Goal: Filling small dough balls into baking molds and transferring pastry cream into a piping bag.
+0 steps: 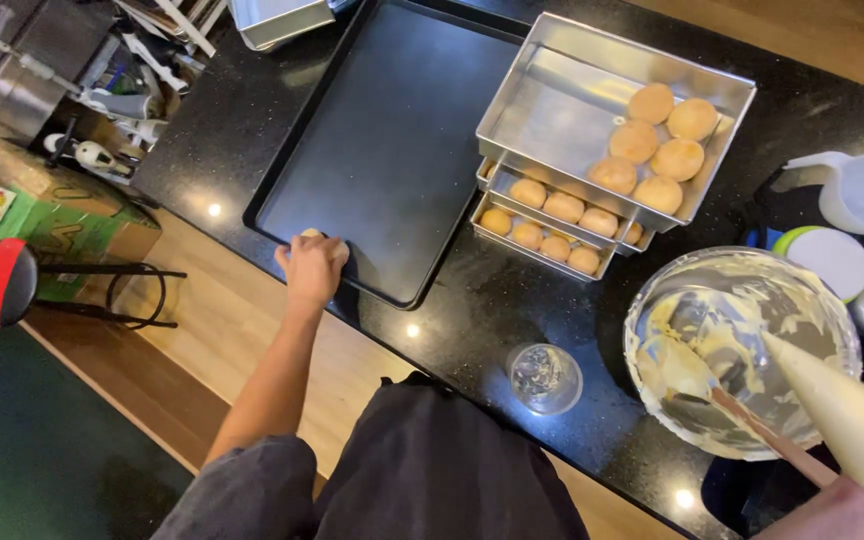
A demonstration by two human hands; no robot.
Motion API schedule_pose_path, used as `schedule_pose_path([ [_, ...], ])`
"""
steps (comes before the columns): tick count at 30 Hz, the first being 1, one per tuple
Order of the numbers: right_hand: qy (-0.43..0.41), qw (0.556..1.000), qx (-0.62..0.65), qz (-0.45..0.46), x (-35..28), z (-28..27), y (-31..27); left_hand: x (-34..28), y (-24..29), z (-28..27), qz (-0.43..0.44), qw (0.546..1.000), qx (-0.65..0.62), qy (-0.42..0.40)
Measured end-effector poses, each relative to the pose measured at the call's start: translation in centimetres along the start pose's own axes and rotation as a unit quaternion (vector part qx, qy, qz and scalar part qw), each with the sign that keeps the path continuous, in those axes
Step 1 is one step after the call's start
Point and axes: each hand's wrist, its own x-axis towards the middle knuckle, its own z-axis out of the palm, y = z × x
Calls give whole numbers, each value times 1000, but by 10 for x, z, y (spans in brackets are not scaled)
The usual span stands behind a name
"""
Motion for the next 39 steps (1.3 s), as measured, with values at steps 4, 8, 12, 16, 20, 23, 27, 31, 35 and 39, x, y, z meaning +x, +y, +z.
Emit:
schedule_pose_path([
  [4,79,992,101,17,-13,60,-54,-7,-16,37,-13,998,0,53],
  [8,162,966,201,8,-23,125,-110,-6,-21,45,-22,998,-26,55],
  [12,230,923,309,-4,-21,174,-135,1,62,4,-23,984,-145,95],
  [16,277,887,368,6,-23,198,-135,4,215,-42,-31,841,-539,36],
  [20,266,901,344,-1,-38,242,-160,-14,327,-71,-40,692,-711,-123],
  [23,269,900,343,-16,-47,252,-170,-21,369,-62,-58,470,-850,-230],
  [27,281,873,399,-9,-56,254,-185,-28,400,-86,-79,431,-844,-310],
  [31,275,871,406,-2,-65,252,-195,-37,408,-88,-64,465,-817,-334],
  [35,261,869,420,-6,-70,249,-199,-38,408,-84,-61,504,-795,-333],
  [39,254,868,427,-11,-70,251,-202,-38,407,-78,-48,508,-792,-336],
])
